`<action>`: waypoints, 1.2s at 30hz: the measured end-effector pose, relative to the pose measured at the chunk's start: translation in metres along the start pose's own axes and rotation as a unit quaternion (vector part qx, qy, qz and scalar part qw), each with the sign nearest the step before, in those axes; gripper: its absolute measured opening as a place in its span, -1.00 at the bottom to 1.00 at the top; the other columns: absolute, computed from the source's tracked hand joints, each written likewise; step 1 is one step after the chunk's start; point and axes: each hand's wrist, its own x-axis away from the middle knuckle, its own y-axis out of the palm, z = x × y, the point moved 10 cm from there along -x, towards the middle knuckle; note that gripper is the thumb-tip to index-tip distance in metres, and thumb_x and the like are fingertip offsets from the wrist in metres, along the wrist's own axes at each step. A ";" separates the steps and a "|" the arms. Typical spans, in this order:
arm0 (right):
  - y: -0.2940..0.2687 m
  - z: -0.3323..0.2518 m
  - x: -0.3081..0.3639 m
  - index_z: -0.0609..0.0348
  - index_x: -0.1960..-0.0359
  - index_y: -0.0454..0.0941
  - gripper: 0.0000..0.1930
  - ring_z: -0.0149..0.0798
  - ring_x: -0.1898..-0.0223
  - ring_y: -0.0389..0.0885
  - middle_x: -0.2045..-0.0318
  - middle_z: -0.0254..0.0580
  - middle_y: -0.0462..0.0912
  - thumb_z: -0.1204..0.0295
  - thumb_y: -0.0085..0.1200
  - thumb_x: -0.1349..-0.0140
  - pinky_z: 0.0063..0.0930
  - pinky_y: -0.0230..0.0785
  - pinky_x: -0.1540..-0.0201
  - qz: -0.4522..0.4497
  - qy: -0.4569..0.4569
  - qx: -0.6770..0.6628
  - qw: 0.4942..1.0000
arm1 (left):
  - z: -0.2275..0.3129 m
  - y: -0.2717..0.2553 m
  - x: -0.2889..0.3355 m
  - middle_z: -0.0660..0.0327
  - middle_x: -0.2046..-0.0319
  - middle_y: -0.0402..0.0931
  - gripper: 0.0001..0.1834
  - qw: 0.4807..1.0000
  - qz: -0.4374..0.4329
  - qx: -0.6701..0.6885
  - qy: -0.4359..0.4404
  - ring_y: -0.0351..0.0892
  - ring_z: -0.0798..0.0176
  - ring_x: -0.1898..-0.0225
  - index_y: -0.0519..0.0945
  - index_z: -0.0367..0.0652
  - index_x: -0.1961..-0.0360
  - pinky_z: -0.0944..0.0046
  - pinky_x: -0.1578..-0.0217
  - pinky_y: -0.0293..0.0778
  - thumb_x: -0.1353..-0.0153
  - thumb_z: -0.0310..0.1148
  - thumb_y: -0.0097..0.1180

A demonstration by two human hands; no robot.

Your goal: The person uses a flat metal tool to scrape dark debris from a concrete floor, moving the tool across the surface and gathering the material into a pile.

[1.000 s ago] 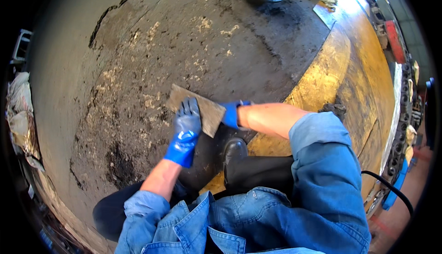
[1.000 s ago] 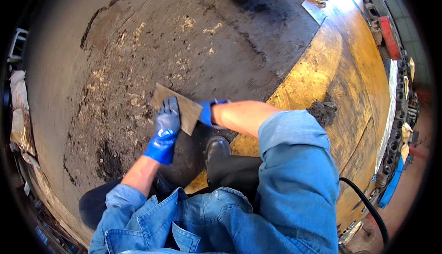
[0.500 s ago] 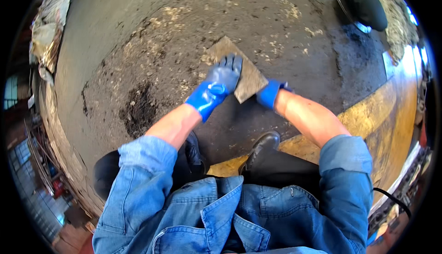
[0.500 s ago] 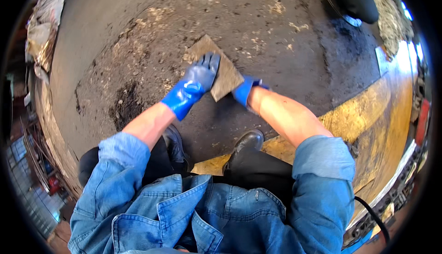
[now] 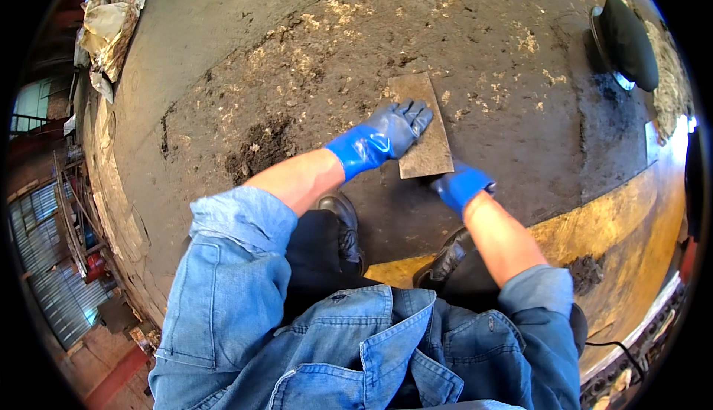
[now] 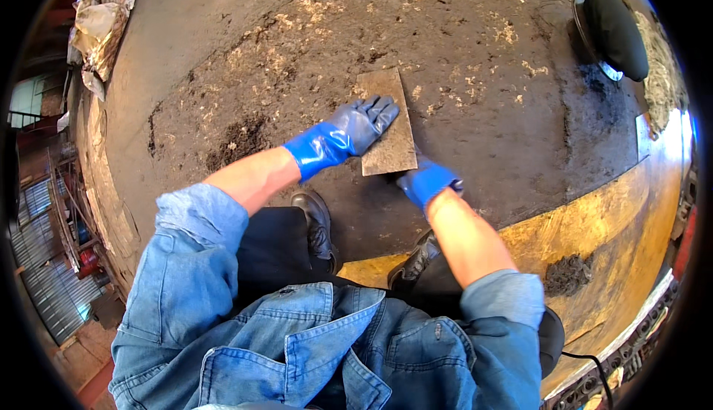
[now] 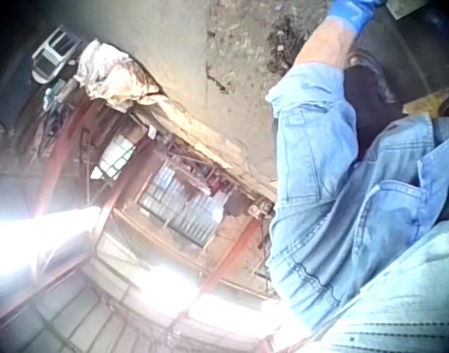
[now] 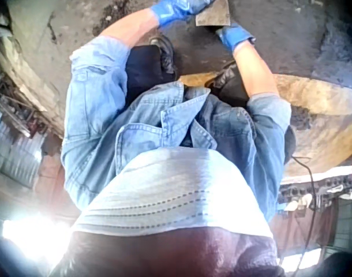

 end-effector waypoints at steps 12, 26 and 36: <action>0.129 0.086 -0.084 0.02 -0.29 0.37 -0.57 -0.12 -0.22 0.45 -0.26 -0.13 0.46 0.15 -0.26 -0.52 -0.15 0.28 -0.36 0.006 0.120 -0.725 0.678 | 0.036 -0.034 0.064 -0.07 -0.30 0.36 -0.35 0.997 0.060 -0.030 -0.046 0.40 -0.20 -0.31 0.38 -0.19 -0.24 -0.09 -0.28 0.37 -0.05 -0.39 0.18; 0.116 0.047 -0.062 0.07 -0.11 0.56 -0.66 -0.18 0.05 0.67 0.07 -0.16 0.70 0.20 -0.17 -0.54 -0.27 0.56 -0.05 -0.011 0.132 -0.625 0.769 | 0.018 -0.010 0.068 -0.10 -0.29 0.39 -0.33 0.983 0.026 -0.025 -0.178 0.47 -0.16 -0.27 0.36 -0.20 -0.30 -0.01 -0.26 0.41 -0.10 -0.42 0.16; 0.108 0.054 -0.085 0.02 -0.22 0.51 -0.58 -0.20 -0.09 0.60 -0.10 -0.17 0.63 0.12 -0.19 -0.50 -0.26 0.47 -0.15 0.003 0.111 -0.662 0.741 | 0.013 -0.019 0.044 -0.10 -0.34 0.36 -0.30 0.982 -0.011 -0.018 -0.186 0.45 -0.17 -0.30 0.33 -0.18 -0.34 -0.05 -0.25 0.44 -0.12 -0.40 0.16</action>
